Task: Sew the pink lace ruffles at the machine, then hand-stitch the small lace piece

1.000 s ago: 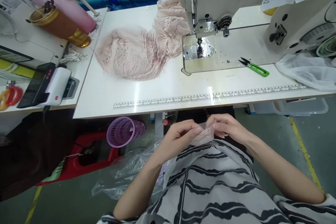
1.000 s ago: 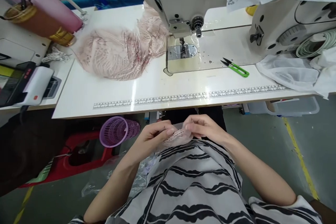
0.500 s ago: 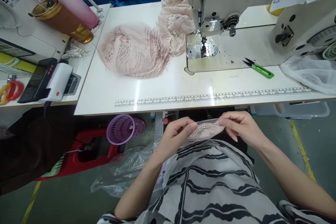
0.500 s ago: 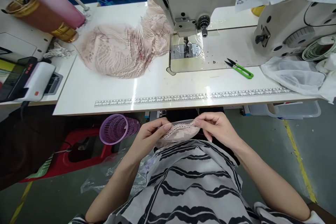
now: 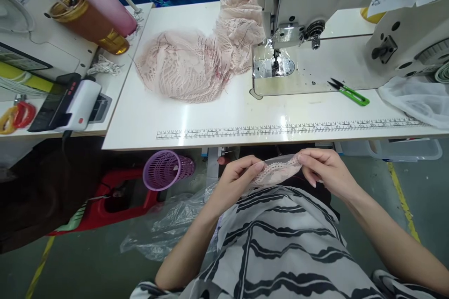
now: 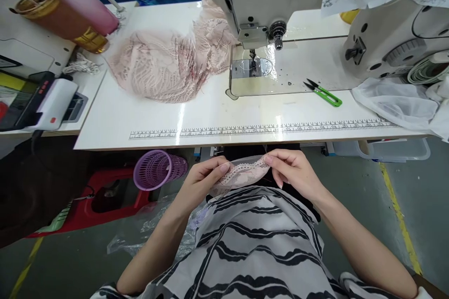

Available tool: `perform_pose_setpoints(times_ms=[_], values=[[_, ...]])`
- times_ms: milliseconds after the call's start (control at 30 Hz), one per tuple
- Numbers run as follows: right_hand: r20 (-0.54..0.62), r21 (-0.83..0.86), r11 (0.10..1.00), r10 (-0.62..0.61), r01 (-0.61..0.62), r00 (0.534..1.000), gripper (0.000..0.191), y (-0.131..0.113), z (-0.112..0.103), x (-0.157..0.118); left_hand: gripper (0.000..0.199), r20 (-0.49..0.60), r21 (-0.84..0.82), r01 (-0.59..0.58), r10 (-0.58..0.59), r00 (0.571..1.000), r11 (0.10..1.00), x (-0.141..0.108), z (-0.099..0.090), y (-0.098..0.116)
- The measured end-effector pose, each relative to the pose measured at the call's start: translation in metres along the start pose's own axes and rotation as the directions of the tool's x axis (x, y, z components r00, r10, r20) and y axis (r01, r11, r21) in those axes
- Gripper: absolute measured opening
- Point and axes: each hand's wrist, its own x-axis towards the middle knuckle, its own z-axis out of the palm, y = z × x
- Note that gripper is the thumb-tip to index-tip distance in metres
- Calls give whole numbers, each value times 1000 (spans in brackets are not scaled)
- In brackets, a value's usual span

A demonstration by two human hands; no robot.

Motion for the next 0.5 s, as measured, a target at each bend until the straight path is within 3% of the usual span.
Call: perform_pose_setpoints(times_ms=[367, 433, 500], values=[[-121, -111, 992, -70, 57, 990, 26, -1, 3, 4, 26, 49, -36, 26, -24, 999, 999, 2, 5, -3], [-210, -197, 972, -168, 126, 963, 22, -3, 7, 4, 25, 48, -76, 49, -45, 998, 996, 3, 9, -4], [-306, -293, 927, -322, 233, 896, 17, -3, 12, 3, 24, 53, -137, 72, -66, 996, 988, 4, 13, -6]])
